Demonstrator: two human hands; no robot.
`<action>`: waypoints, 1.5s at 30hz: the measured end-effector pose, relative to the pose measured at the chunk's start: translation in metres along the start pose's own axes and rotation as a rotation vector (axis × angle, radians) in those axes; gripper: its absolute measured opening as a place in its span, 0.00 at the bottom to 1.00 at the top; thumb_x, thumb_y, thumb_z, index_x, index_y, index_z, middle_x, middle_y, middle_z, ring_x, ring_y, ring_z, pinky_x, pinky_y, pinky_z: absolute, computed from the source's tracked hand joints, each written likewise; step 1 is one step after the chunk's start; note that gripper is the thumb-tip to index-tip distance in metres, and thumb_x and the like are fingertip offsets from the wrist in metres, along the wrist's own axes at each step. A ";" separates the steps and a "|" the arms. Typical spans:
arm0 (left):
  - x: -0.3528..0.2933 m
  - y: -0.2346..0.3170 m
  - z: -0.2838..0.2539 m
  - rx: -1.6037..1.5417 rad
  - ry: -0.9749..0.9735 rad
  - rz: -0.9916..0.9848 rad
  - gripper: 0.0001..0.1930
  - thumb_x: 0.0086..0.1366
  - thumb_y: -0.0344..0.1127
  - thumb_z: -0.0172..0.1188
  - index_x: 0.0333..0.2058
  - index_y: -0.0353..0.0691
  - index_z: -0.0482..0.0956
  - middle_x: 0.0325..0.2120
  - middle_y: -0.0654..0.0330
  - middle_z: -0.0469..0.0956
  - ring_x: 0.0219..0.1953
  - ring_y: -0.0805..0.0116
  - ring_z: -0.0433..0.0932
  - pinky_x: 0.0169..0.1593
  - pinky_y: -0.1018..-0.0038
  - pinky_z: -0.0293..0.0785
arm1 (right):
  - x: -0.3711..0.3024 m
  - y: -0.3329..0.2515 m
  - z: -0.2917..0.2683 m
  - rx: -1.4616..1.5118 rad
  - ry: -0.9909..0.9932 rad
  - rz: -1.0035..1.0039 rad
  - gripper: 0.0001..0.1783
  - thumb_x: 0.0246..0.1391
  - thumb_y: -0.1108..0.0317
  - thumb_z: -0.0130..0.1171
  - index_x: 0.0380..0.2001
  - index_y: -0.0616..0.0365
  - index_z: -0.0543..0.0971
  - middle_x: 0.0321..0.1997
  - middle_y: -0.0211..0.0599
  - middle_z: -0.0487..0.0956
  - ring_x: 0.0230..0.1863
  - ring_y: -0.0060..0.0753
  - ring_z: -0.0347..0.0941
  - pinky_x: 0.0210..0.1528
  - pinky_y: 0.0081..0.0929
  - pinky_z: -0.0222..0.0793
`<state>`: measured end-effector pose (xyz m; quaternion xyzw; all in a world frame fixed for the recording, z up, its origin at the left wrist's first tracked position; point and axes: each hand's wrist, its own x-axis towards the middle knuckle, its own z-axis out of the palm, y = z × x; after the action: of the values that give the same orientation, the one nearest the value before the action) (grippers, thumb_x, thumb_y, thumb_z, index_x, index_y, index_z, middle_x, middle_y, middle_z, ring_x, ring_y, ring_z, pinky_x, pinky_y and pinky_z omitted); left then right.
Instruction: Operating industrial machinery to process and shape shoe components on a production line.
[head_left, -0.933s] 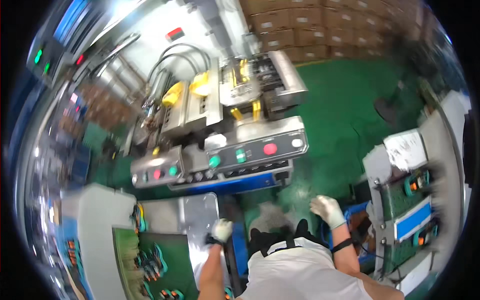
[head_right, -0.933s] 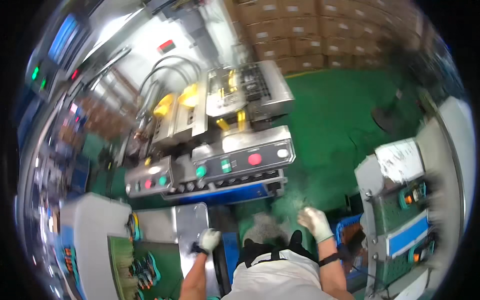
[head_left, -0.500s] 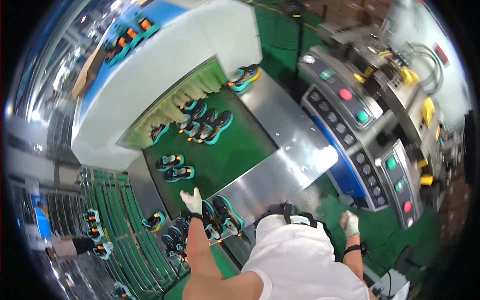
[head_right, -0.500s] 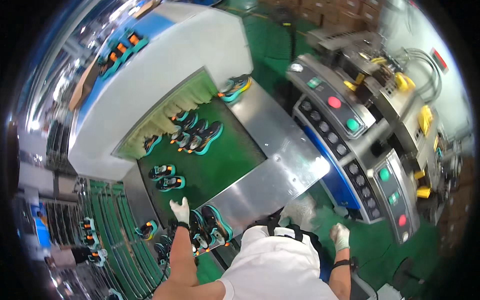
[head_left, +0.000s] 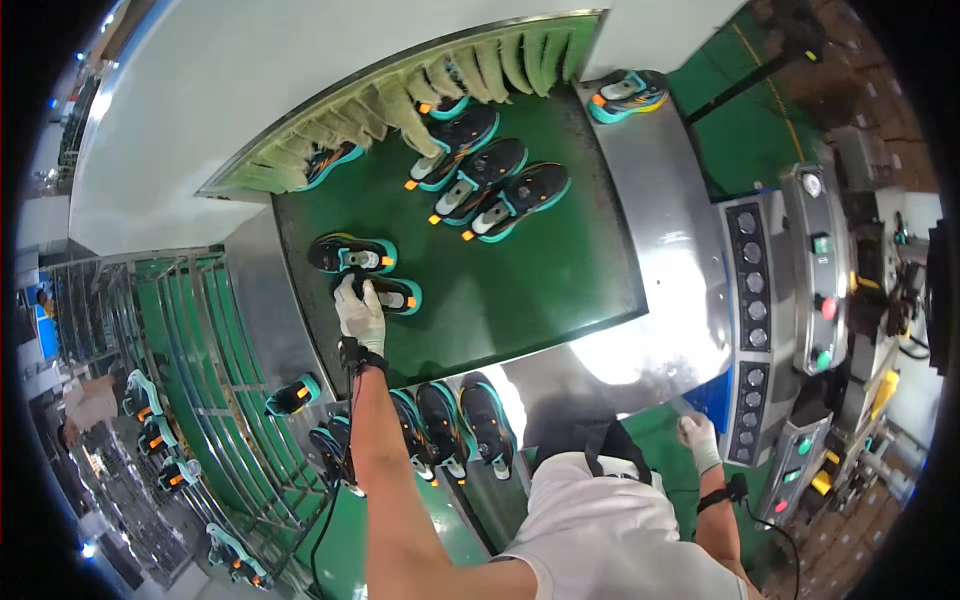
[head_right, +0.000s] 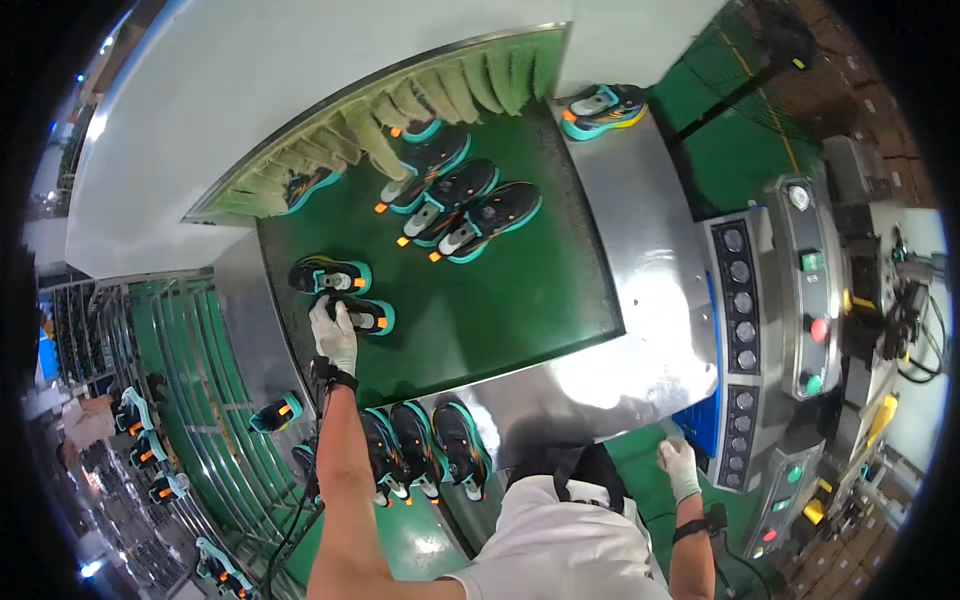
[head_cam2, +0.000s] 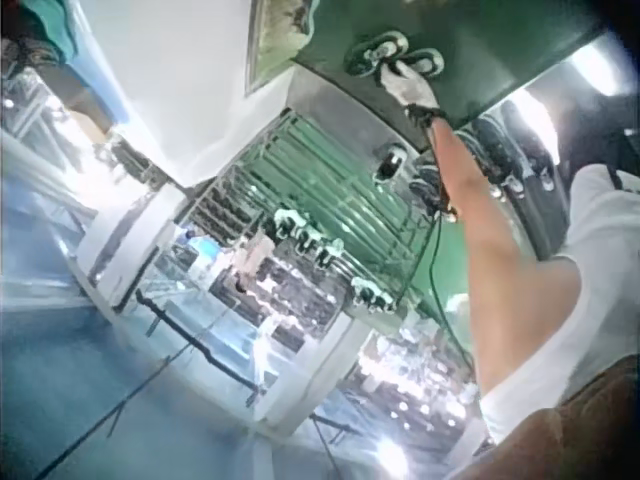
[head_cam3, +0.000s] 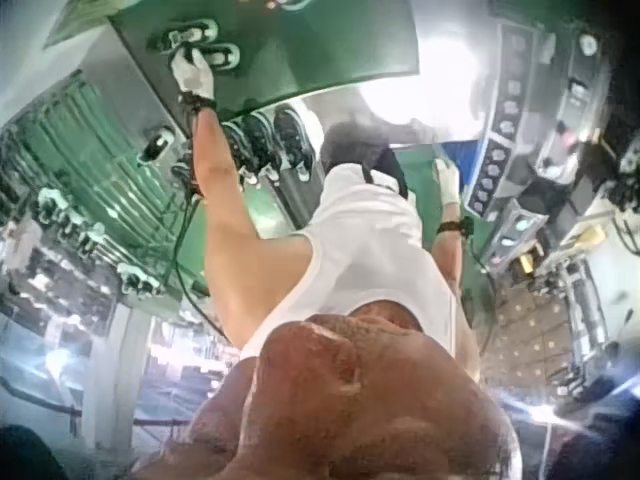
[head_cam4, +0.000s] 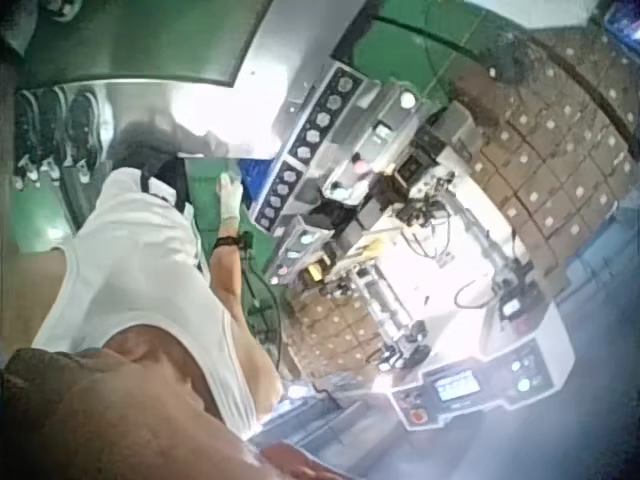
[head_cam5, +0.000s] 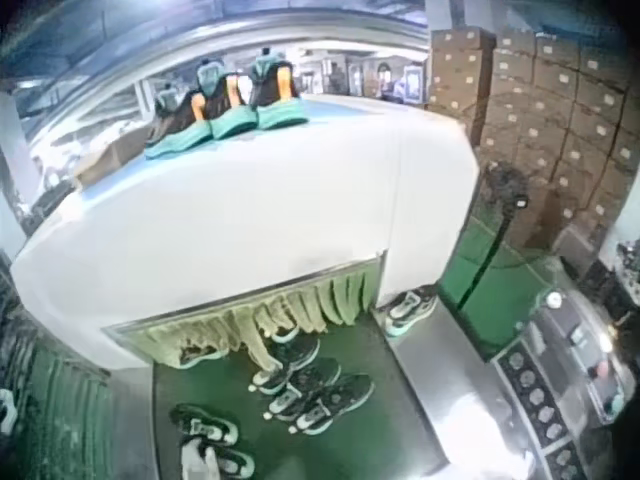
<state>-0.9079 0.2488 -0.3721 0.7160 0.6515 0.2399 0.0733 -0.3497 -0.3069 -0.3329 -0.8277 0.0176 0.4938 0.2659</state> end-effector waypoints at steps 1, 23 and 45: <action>0.000 -0.002 0.000 -0.072 -0.041 -0.062 0.21 0.74 0.41 0.62 0.58 0.33 0.75 0.53 0.41 0.77 0.54 0.36 0.76 0.59 0.51 0.73 | 0.000 -0.030 0.014 0.016 0.009 -0.017 0.14 0.67 0.66 0.62 0.50 0.65 0.81 0.32 0.32 0.81 0.26 0.25 0.75 0.29 0.25 0.74; -0.176 0.546 -0.055 -0.921 -0.967 0.380 0.27 0.84 0.50 0.42 0.42 0.33 0.83 0.33 0.58 0.84 0.35 0.67 0.81 0.42 0.68 0.77 | -0.208 -0.188 -0.055 -0.175 0.134 -0.858 0.47 0.53 0.47 0.72 0.68 0.68 0.71 0.60 0.63 0.80 0.62 0.61 0.78 0.67 0.44 0.73; -0.618 1.060 -0.024 -0.987 -1.315 1.365 0.25 0.78 0.38 0.60 0.65 0.27 0.71 0.59 0.42 0.77 0.62 0.55 0.76 0.67 0.64 0.69 | -0.275 0.168 -0.307 1.683 0.628 -0.825 0.37 0.61 0.67 0.68 0.71 0.66 0.69 0.64 0.37 0.80 0.60 0.28 0.78 0.66 0.31 0.73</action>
<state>0.0114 -0.5031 -0.0618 0.8092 -0.2239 0.0339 0.5422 -0.2911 -0.6555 -0.0621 -0.4035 0.1428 -0.0532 0.9022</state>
